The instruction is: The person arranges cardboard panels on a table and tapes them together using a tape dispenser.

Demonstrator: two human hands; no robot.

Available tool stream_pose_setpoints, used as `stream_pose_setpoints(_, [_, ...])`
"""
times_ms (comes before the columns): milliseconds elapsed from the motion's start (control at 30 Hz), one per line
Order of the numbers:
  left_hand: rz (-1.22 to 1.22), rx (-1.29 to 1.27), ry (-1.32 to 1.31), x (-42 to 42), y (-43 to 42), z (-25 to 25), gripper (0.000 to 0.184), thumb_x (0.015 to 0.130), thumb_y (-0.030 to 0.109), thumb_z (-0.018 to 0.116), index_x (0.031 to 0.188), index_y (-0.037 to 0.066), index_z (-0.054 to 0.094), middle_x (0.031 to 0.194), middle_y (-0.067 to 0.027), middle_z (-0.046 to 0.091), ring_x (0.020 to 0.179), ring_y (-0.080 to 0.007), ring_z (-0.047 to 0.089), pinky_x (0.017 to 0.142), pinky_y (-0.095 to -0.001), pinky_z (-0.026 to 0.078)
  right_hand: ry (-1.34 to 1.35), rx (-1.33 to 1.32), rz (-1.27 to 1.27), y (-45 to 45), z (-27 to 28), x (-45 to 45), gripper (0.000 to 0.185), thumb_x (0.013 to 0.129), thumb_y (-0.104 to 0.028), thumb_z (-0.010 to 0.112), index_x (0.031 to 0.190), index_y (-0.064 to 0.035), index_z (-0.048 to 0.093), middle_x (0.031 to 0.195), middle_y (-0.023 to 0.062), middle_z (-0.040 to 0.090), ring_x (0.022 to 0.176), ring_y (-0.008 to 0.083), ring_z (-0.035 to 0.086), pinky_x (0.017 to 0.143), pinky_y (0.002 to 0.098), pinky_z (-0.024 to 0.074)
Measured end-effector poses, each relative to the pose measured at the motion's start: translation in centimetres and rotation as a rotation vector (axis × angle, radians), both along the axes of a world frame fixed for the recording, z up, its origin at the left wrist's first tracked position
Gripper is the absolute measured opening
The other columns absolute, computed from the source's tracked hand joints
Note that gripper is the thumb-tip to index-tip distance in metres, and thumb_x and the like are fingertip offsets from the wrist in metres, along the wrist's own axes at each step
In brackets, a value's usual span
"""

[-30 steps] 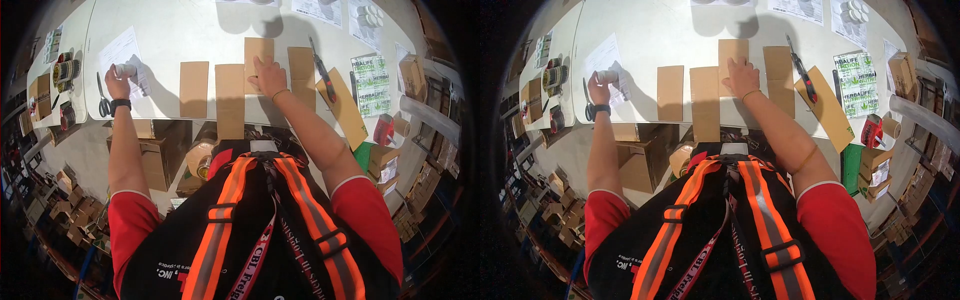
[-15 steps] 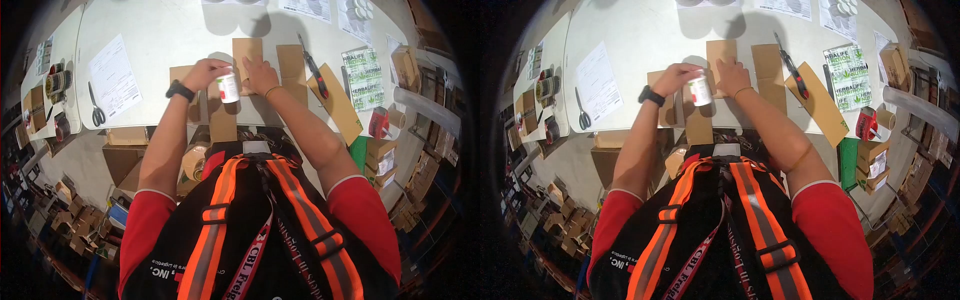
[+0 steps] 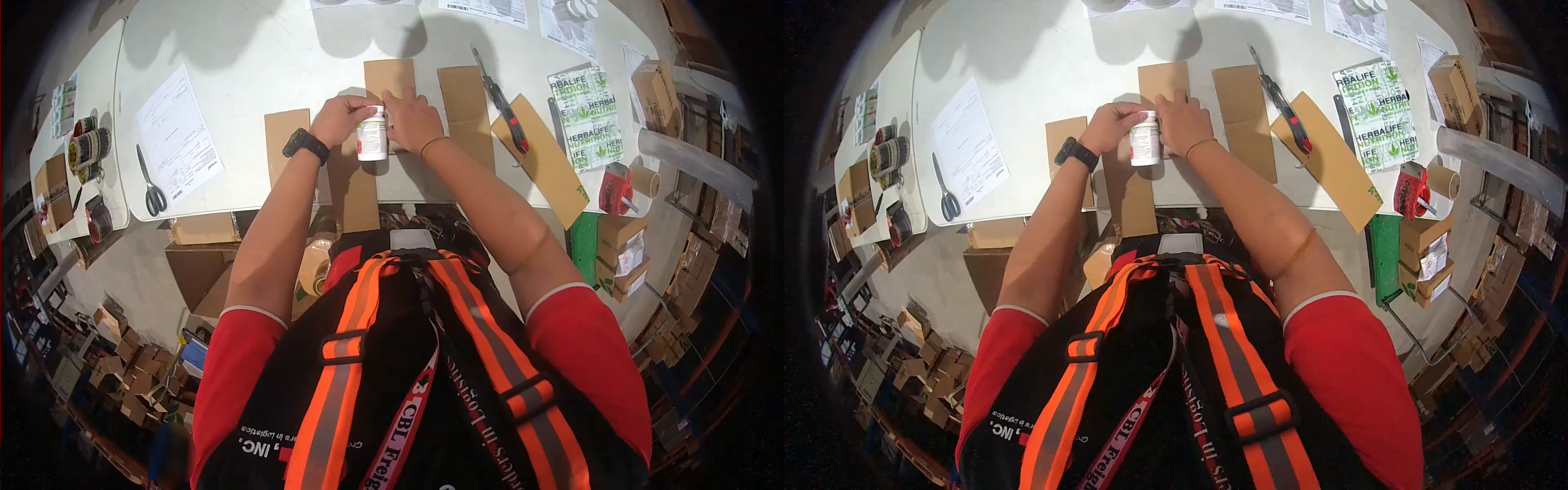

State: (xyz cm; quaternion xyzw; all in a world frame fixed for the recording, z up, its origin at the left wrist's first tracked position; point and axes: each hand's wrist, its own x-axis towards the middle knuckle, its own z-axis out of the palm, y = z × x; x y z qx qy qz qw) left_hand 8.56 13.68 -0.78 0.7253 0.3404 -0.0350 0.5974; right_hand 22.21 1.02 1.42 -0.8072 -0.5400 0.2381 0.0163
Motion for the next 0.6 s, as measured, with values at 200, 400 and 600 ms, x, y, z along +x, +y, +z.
stream_pose_setpoints(200, [0.269,-0.088,-0.162,-2.5,0.6,1.1,0.025,0.092,0.021,0.063,0.107,0.001,0.07,0.082,-0.0053,0.068,0.07,-0.0103,0.058,0.066,-0.025,0.048,-0.076,0.044,-0.009,0.0,-1.4,-0.2,0.056,0.078,-0.032,0.069,0.127,-0.0161,0.047,0.116,0.0168,0.05,0.098,0.0371,0.059,0.076,0.0492,0.0525])
stream_pose_setpoints(400, [0.504,-0.055,-0.139,-2.9,-1.2,0.3,0.032,0.089,0.019,0.067,0.109,-0.006,0.064,0.085,-0.0067,0.066,0.073,-0.0104,0.059,0.061,-0.0244,0.049,-0.018,-0.04,-0.009,0.4,0.3,-0.2,0.07,0.074,-0.032,0.073,0.137,-0.0192,0.044,0.118,0.0185,0.049,0.097,0.0389,0.058,0.079,0.0476,0.0532])
stream_pose_setpoints(600, [0.592,0.254,-0.285,1.2,-7.4,-1.1,0.105,0.065,0.018,0.081,0.144,-0.01,0.018,0.143,-0.0282,0.034,0.136,-0.0367,0.032,0.114,-0.0407,0.027,-0.077,-0.036,0.06,0.0,-1.6,0.2,0.067,0.077,-0.027,0.072,0.138,-0.0185,0.044,0.118,0.0192,0.049,0.098,0.0382,0.058,0.074,0.0474,0.054])
